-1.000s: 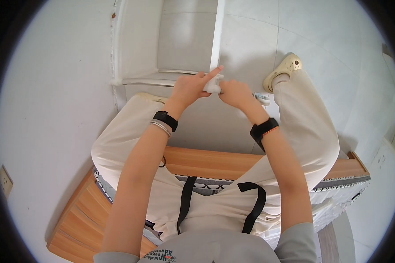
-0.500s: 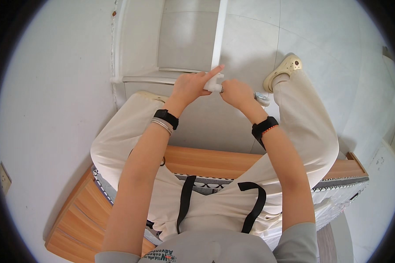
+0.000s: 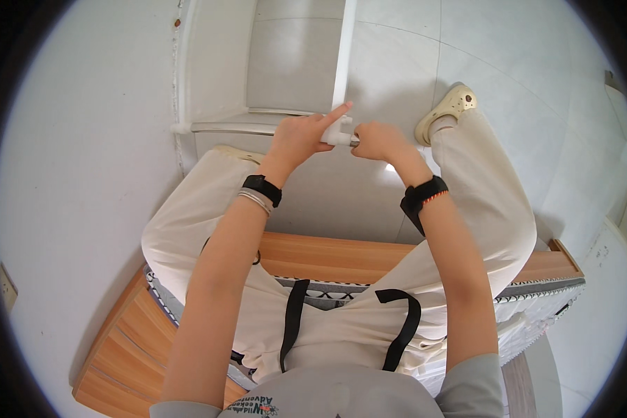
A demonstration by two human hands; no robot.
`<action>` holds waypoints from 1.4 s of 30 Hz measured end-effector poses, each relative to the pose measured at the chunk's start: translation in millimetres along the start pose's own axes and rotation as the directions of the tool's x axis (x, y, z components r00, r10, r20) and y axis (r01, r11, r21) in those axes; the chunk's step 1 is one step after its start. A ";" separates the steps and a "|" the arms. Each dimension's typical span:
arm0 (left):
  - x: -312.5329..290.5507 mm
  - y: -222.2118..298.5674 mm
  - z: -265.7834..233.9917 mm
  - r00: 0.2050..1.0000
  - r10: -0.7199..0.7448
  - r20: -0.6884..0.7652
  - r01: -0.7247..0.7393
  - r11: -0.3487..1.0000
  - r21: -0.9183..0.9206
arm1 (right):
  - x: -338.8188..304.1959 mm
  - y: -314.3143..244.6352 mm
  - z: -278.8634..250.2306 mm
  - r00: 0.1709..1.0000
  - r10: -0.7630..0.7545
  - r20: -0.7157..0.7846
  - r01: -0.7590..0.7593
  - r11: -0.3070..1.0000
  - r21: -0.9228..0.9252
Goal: Assembling a small white rolling storage cart by connecting metal tubes to plastic shelves.
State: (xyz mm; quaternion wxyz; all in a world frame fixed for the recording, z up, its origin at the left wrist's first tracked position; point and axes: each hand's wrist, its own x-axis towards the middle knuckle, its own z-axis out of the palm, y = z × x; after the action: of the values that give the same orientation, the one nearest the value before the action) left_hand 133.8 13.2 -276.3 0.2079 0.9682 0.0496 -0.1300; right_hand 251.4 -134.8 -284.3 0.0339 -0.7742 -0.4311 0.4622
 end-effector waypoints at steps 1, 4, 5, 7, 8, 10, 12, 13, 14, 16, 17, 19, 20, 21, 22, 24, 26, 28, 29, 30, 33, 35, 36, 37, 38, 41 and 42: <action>0.4 0.1 0.1 1.000 0.001 0.001 -0.001 1.000 0.001 | 2.3 -0.8 -7.5 1.000 0.000 0.000 0.000 1.000 0.001; -1.2 -0.7 -0.6 1.000 0.014 -0.020 -0.014 1.000 -0.024 | 3.7 -6.6 -11.6 0.905 0.161 0.393 -0.257 0.944 0.205; -0.4 0.2 -0.8 1.000 0.003 -0.005 -0.003 1.000 -0.002 | 0.3 -5.3 -0.3 0.979 0.134 0.153 -0.156 0.978 0.137; 0.2 0.3 -1.1 1.000 -0.009 0.009 0.009 1.000 0.018 | -6.2 -1.9 19.0 0.993 0.075 -0.090 -0.072 0.997 0.041; -0.8 -1.0 -1.8 0.999 -0.022 0.036 0.022 1.000 0.010 | -9.8 0.3 27.2 0.968 0.023 -0.252 -0.036 0.998 -0.047; -1.9 -1.2 0.2 0.997 -0.038 0.064 0.038 0.999 0.000 | -18.7 13.5 41.3 0.916 -0.044 -0.399 -0.013 0.990 -0.139; -0.6 -1.8 2.8 1.000 -0.011 0.008 0.011 1.000 0.006 | -35.1 42.0 45.9 0.842 0.023 -0.539 -0.060 0.997 -0.051; -0.4 -2.2 3.3 1.000 -0.009 0.006 0.009 1.000 0.004 | -36.7 50.0 46.4 0.842 0.024 -0.539 -0.062 0.997 -0.052; 0.5 -2.0 3.6 1.000 -0.015 0.007 0.015 1.000 0.004 | -38.2 55.2 41.1 0.848 0.136 -0.512 -0.157 0.988 0.003; 2.0 0.7 3.1 1.000 -0.016 0.000 0.016 1.000 0.001 | -38.5 57.7 34.7 0.817 0.338 -0.467 -0.320 0.940 0.121; 2.2 1.7 1.8 1.000 -0.013 -0.005 0.013 1.000 0.010 | -36.8 51.4 28.2 0.814 0.337 -0.473 -0.321 0.940 0.117; 1.9 3.3 -0.2 1.000 -0.002 -0.023 0.003 1.000 0.015 | -36.3 34.8 15.1 0.775 0.308 -0.552 -0.181 0.945 0.274; 0.1 1.4 -2.3 1.000 -0.016 0.002 0.016 0.999 -0.029 | -36.8 19.5 3.9 0.771 0.302 -0.561 -0.178 0.948 0.265; -1.6 2.1 -5.8 0.999 -0.030 0.024 0.031 0.997 -0.070 | -39.3 1.8 -10.5 0.791 0.299 -0.533 -0.134 0.936 0.327; -4.0 3.9 -9.7 0.999 -0.032 0.005 0.032 0.997 -0.066 | -42.0 -13.5 -20.4 0.812 0.291 -0.506 -0.089 0.919 0.385; -5.9 8.0 -20.8 0.997 -0.007 0.079 0.012 0.998 -0.057 | -52.8 -36.0 -31.2 0.777 0.245 -0.581 0.032 0.905 0.424; -20.2 17.6 -30.2 0.990 0.054 -0.132 -0.053 0.999 0.010 | -73.5 -57.3 -41.6 0.734 0.190 -0.652 0.165 0.881 0.443; -33.4 39.2 -54.3 0.933 0.135 -0.334 -0.109 0.990 0.093 | -101.6 -74.7 -54.4 0.792 0.208 -0.573 0.238 0.759 0.605; -38.9 60.6 -82.9 0.961 0.078 -0.265 -0.103 0.991 -0.080 | -117.3 -80.1 -59.8 0.777 0.199 -0.597 0.251 0.772 0.584; -48.6 79.4 -108.6 0.983 0.033 -0.183 -0.078 0.967 -0.244 | -132.2 -89.1 -64.2 0.736 0.184 -0.651 0.323 0.750 0.577; -82.2 119.5 -150.2 0.965 -0.080 -0.248 -0.069 0.839 -0.540 | -171.2 -119.2 -73.9 0.746 0.137 -0.652 0.366 0.733 0.574; -102.5 146.4 -164.7 0.956 -0.116 -0.269 -0.131 0.653 -0.746 | -190.1 -134.6 -67.8 0.625 0.144 -0.767 0.508 0.671 0.540; -110.1 154.8 -169.1 0.950 -0.112 -0.291 -0.147 0.662 -0.735 | -198.8 -142.2 -67.5 0.611 0.129 -0.781 0.523 0.675 0.521; -117.1 162.1 -173.2 0.947 -0.147 -0.286 -0.147 0.595 -0.791 | -207.0 -149.4 -67.4 0.640 0.123 -0.759 0.533 0.640 0.553; -123.7 169.1 -174.3 0.945 -0.183 -0.271 -0.142 0.517 -0.844 | -214.7 -153.7 -65.2 0.674 0.117 -0.730 0.535 0.604 0.591; -142.4 183.4 -176.8 0.870 -0.116 -0.479 -0.297 0.652 -0.698 | -235.1 -166.9 -59.7 0.603 0.093 -0.792 0.537 0.687 0.489; -149.0 185.9 -176.7 0.861 -0.116 -0.494 -0.310 0.652 -0.692 | -243.9 -171.4 -58.6 0.596 0.081 -0.799 0.541 0.694 0.474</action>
State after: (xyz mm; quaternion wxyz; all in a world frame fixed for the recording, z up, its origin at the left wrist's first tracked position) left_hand 59.3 -88.6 -7.8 0.5761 0.7941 0.0967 0.1678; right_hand 136.9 -177.6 -6.2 0.5590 -0.7555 -0.2777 0.1989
